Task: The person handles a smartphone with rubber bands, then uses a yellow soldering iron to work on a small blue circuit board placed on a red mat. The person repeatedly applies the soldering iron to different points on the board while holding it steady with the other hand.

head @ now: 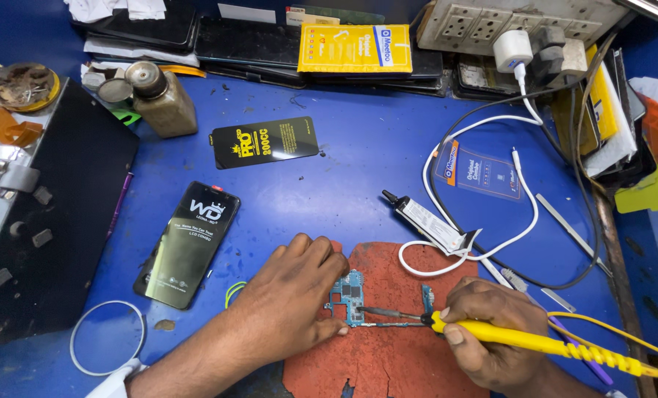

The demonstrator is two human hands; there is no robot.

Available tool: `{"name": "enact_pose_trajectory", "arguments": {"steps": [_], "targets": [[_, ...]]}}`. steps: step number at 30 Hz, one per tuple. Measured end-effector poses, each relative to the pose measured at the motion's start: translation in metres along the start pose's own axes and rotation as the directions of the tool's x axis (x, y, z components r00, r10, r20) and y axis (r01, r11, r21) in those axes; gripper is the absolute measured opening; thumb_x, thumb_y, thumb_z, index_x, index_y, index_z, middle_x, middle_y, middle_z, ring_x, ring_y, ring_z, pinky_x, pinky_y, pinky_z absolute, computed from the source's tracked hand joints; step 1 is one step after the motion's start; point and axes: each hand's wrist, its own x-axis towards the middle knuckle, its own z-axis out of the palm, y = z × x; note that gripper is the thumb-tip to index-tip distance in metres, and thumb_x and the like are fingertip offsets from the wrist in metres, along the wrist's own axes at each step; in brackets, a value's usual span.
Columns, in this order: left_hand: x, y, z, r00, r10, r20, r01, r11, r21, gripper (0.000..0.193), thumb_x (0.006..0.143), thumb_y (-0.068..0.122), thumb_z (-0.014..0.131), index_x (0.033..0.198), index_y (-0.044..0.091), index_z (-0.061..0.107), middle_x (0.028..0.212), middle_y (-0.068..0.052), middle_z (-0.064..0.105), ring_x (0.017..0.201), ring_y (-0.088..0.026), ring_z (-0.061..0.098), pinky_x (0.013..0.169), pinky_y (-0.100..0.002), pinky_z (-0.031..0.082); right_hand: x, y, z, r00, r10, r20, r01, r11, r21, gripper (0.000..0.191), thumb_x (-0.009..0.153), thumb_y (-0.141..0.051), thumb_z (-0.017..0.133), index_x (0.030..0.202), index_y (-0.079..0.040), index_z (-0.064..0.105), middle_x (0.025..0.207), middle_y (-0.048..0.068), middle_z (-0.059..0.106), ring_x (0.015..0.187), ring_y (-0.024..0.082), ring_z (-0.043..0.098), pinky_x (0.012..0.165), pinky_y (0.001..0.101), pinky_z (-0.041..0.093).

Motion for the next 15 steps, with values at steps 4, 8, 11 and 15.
{"name": "enact_pose_trajectory", "arguments": {"steps": [4,8,11,15], "targets": [[0.0005,0.0005,-0.0007,0.997,-0.047,0.053,0.047,0.999,-0.01,0.068,0.065,0.035,0.091,0.117,0.004,0.059,0.113,-0.009,0.054,0.106,-0.028,0.05,0.089,-0.043,0.044,-0.0013,0.0008,0.0014,1.0,0.006,-0.011,-0.006,1.0,0.014,0.006,0.09,-0.005,0.065,0.095,-0.002,0.062,0.075,0.006,0.069,0.062,0.013,0.069,0.057,0.0263,0.058],[0.0003,0.0005,-0.0009,1.0,-0.018,0.019,0.018,1.0,-0.008,0.069,0.064,0.035,0.091,0.117,0.003,0.059,0.113,-0.009,0.055,0.107,-0.029,0.05,0.088,-0.044,0.044,-0.0015,0.0009,0.0003,1.0,0.013,-0.005,-0.013,1.0,0.01,0.006,0.09,-0.005,0.065,0.095,-0.002,0.062,0.075,0.006,0.068,0.061,0.012,0.068,0.057,0.0262,0.057],[-0.0002,0.0001,-0.0004,1.0,-0.005,0.006,0.005,1.0,-0.004,0.07,0.064,0.035,0.091,0.117,0.002,0.059,0.113,-0.01,0.055,0.106,-0.029,0.051,0.089,-0.044,0.044,-0.0007,0.0015,0.0005,1.0,0.005,-0.006,-0.005,1.0,0.021,0.006,0.09,-0.004,0.066,0.094,-0.002,0.062,0.075,0.007,0.068,0.061,0.013,0.067,0.056,0.0265,0.056],[-0.0003,-0.0003,0.0001,1.0,-0.009,0.011,0.009,1.0,-0.002,0.071,0.064,0.036,0.091,0.117,0.002,0.059,0.113,-0.01,0.054,0.107,-0.029,0.05,0.089,-0.044,0.044,0.0002,0.0015,0.0011,1.0,-0.02,-0.02,0.021,0.999,0.039,0.006,0.091,-0.004,0.065,0.095,-0.001,0.062,0.075,0.007,0.068,0.061,0.013,0.067,0.058,0.0273,0.057]]}}
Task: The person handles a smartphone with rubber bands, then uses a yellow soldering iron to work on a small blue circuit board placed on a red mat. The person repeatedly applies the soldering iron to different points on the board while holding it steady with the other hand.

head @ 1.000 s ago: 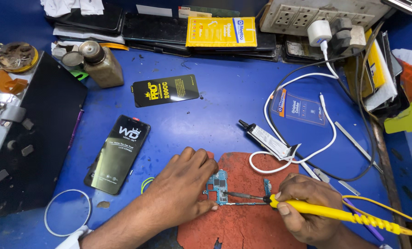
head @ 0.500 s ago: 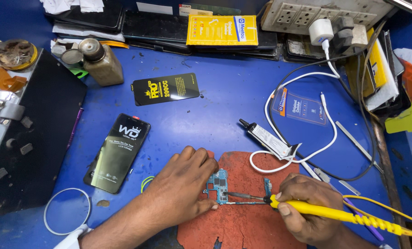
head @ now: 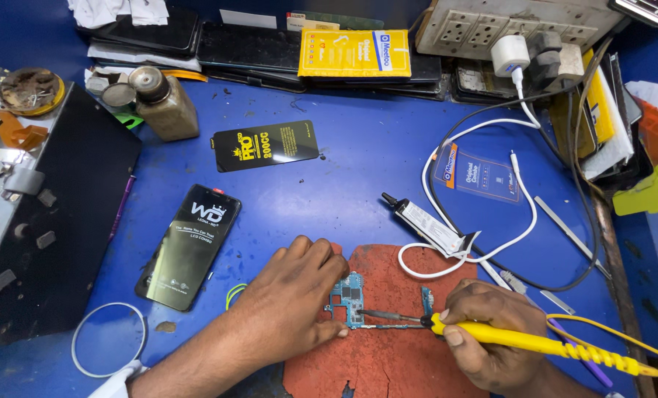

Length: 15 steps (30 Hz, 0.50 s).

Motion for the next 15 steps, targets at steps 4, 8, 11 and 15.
{"name": "enact_pose_trajectory", "arguments": {"steps": [4,8,11,15], "targets": [[0.0002,0.0001,-0.0002,1.0,0.008,-0.01,-0.008,1.0,-0.001,0.071,0.064,0.036,0.091,0.117,0.002,0.059,0.114,-0.01,0.055,0.107,-0.03,0.05,0.089,-0.045,0.044,0.0005,-0.0003,0.0004,1.0,0.007,0.005,-0.007,1.0,-0.006,0.006,0.09,-0.004,0.066,0.095,-0.001,0.063,0.075,0.006,0.068,0.061,0.013,0.067,0.057,0.0275,0.056],[0.0003,0.0004,-0.0009,1.0,-0.01,0.011,0.01,1.0,-0.008,0.07,0.065,0.036,0.091,0.117,0.002,0.059,0.113,-0.01,0.055,0.107,-0.029,0.05,0.089,-0.044,0.044,0.0007,-0.0009,0.0006,1.0,0.015,0.005,-0.015,1.0,-0.002,0.007,0.09,-0.005,0.066,0.094,-0.001,0.063,0.073,0.006,0.068,0.059,0.013,0.067,0.056,0.0269,0.055],[0.0004,0.0007,-0.0012,1.0,-0.009,0.011,0.009,1.0,-0.003,0.07,0.065,0.036,0.091,0.117,0.002,0.059,0.113,-0.01,0.054,0.107,-0.029,0.05,0.089,-0.044,0.044,0.0012,-0.001,-0.0001,1.0,0.008,0.006,-0.008,1.0,0.002,0.006,0.09,-0.005,0.066,0.094,-0.001,0.062,0.073,0.006,0.067,0.059,0.013,0.066,0.056,0.0265,0.056],[0.0005,0.0008,-0.0013,1.0,-0.014,0.021,0.014,1.0,0.003,0.068,0.066,0.036,0.091,0.116,0.003,0.059,0.112,-0.01,0.054,0.107,-0.029,0.05,0.089,-0.044,0.044,0.001,-0.0017,-0.0012,0.999,0.037,0.027,-0.037,0.999,-0.014,0.007,0.088,-0.005,0.067,0.093,-0.001,0.063,0.072,0.006,0.067,0.059,0.013,0.067,0.055,0.0265,0.054]]}}
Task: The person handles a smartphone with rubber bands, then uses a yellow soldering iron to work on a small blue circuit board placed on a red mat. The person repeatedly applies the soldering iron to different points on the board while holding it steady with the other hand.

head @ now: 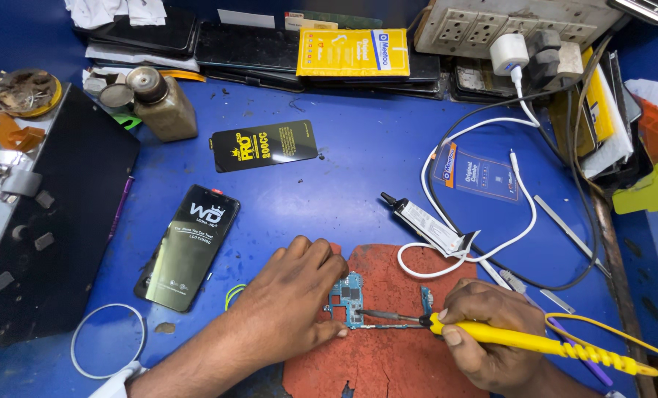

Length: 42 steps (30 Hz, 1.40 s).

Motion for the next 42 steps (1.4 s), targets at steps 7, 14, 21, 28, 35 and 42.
{"name": "enact_pose_trajectory", "arguments": {"steps": [7,14,21,28,35,42], "targets": [[0.0004,0.0001,-0.0003,1.0,0.008,-0.008,-0.008,1.0,-0.001,0.069,0.065,0.036,0.091,0.116,0.003,0.059,0.113,-0.01,0.054,0.107,-0.03,0.05,0.089,-0.044,0.043,-0.001,0.0011,0.0008,0.999,-0.033,-0.021,0.034,0.999,0.025,0.006,0.09,-0.005,0.065,0.093,-0.001,0.063,0.075,0.007,0.068,0.062,0.014,0.067,0.059,0.0282,0.056],[-0.0001,-0.0001,0.0003,1.0,0.0,0.002,0.0,1.0,-0.009,0.071,0.065,0.036,0.091,0.118,0.002,0.058,0.113,-0.01,0.054,0.107,-0.029,0.05,0.089,-0.044,0.043,-0.0008,0.0014,0.0007,0.999,-0.038,-0.018,0.038,0.999,0.022,0.006,0.09,-0.005,0.066,0.093,-0.001,0.062,0.074,0.007,0.068,0.062,0.014,0.068,0.058,0.0283,0.056],[-0.0002,0.0002,-0.0002,1.0,0.015,-0.017,-0.015,1.0,-0.003,0.071,0.065,0.036,0.091,0.118,0.002,0.058,0.113,-0.01,0.054,0.106,-0.03,0.05,0.089,-0.045,0.043,-0.0018,0.0,0.0016,1.0,-0.016,-0.018,0.017,0.999,0.04,0.007,0.089,-0.004,0.066,0.094,-0.001,0.062,0.074,0.006,0.067,0.061,0.013,0.068,0.057,0.0274,0.057],[0.0004,0.0003,-0.0001,1.0,0.005,-0.006,-0.005,1.0,0.001,0.071,0.065,0.036,0.091,0.117,0.002,0.058,0.112,-0.01,0.054,0.106,-0.03,0.05,0.088,-0.044,0.043,-0.0011,0.0023,0.0006,0.998,-0.058,0.002,0.057,0.998,0.031,0.008,0.089,-0.004,0.067,0.095,-0.001,0.063,0.075,0.006,0.067,0.063,0.013,0.068,0.06,0.0289,0.057],[0.0007,-0.0004,0.001,1.0,-0.015,0.021,0.015,1.0,-0.003,0.071,0.065,0.038,0.091,0.118,0.003,0.059,0.116,-0.009,0.053,0.105,-0.028,0.049,0.088,-0.044,0.043,-0.0016,0.0007,0.0007,0.999,-0.039,0.003,0.038,0.999,0.021,0.008,0.088,-0.004,0.066,0.095,-0.001,0.063,0.074,0.006,0.067,0.063,0.013,0.068,0.06,0.0287,0.058],[-0.0005,-0.0016,0.0034,1.0,0.017,-0.019,-0.016,1.0,0.004,0.072,0.065,0.037,0.091,0.118,0.002,0.059,0.112,-0.01,0.054,0.105,-0.029,0.05,0.087,-0.044,0.043,-0.0014,0.0006,-0.0003,0.999,-0.035,0.014,0.035,0.999,0.001,0.009,0.087,-0.004,0.067,0.094,-0.002,0.063,0.072,0.005,0.067,0.061,0.013,0.068,0.057,0.0279,0.057]]}}
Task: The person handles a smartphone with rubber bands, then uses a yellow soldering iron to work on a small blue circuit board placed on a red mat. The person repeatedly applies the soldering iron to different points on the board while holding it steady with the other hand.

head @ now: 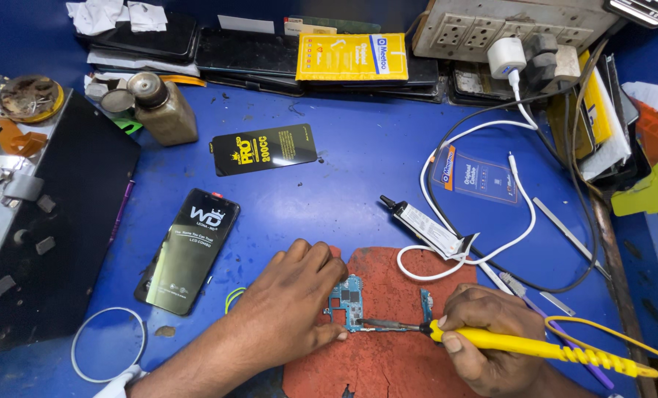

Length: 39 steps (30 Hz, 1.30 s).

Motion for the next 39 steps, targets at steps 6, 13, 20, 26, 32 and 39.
{"name": "enact_pose_trajectory", "arguments": {"steps": [6,13,20,26,32,39], "targets": [[0.0001,0.0007,-0.002,1.0,-0.02,0.014,0.02,1.0,-0.022,0.067,0.064,0.033,0.091,0.115,0.004,0.059,0.112,-0.01,0.054,0.107,-0.032,0.05,0.088,-0.046,0.043,-0.0038,0.003,-0.0013,1.0,0.005,-0.002,-0.005,1.0,0.004,0.007,0.087,-0.004,0.067,0.093,-0.002,0.064,0.073,0.006,0.067,0.063,0.014,0.068,0.058,0.028,0.056],[0.0003,0.0014,-0.0039,1.0,0.005,-0.015,-0.005,1.0,-0.029,0.067,0.063,0.031,0.092,0.114,0.004,0.059,0.113,-0.011,0.054,0.108,-0.033,0.05,0.09,-0.046,0.042,-0.0058,0.0086,-0.0064,0.998,0.038,0.058,-0.04,0.999,0.025,0.008,0.086,-0.006,0.071,0.09,-0.002,0.065,0.071,0.006,0.069,0.06,0.013,0.07,0.056,0.0275,0.056],[-0.0007,0.0007,-0.002,1.0,-0.019,0.024,0.02,1.0,-0.024,0.067,0.066,0.033,0.091,0.116,0.004,0.058,0.113,-0.01,0.053,0.108,-0.031,0.049,0.09,-0.045,0.042,-0.007,0.0049,-0.0012,0.998,0.056,0.01,-0.056,0.998,-0.029,0.006,0.084,-0.007,0.069,0.086,-0.003,0.065,0.067,0.006,0.067,0.059,0.013,0.07,0.054,0.0264,0.056],[0.0003,0.002,-0.0039,1.0,-0.017,0.021,0.017,1.0,-0.011,0.07,0.065,0.034,0.091,0.118,0.003,0.058,0.113,-0.01,0.053,0.107,-0.03,0.049,0.09,-0.045,0.042,-0.0044,0.0036,-0.0017,0.999,0.043,0.014,-0.043,0.999,-0.03,0.006,0.084,-0.006,0.068,0.086,-0.002,0.065,0.067,0.006,0.067,0.059,0.012,0.069,0.053,0.0263,0.055],[0.0006,0.0016,-0.0023,0.998,-0.038,0.048,0.038,0.999,-0.012,0.068,0.066,0.035,0.09,0.117,0.004,0.058,0.113,-0.009,0.053,0.107,-0.029,0.049,0.09,-0.044,0.043,-0.0053,0.0061,0.0004,0.999,0.031,-0.012,-0.03,0.999,0.02,0.006,0.085,-0.006,0.068,0.086,-0.001,0.065,0.069,0.006,0.068,0.059,0.013,0.067,0.054,0.027,0.055],[0.0007,-0.0004,-0.002,1.0,0.002,-0.013,-0.002,1.0,-0.016,0.065,0.065,0.033,0.091,0.114,0.005,0.059,0.112,-0.01,0.054,0.106,-0.032,0.05,0.088,-0.046,0.043,-0.004,0.0041,-0.0017,1.0,-0.014,0.005,0.014,1.0,-0.015,0.007,0.087,-0.005,0.068,0.092,-0.001,0.065,0.075,0.007,0.068,0.064,0.015,0.069,0.06,0.0298,0.057]]}}
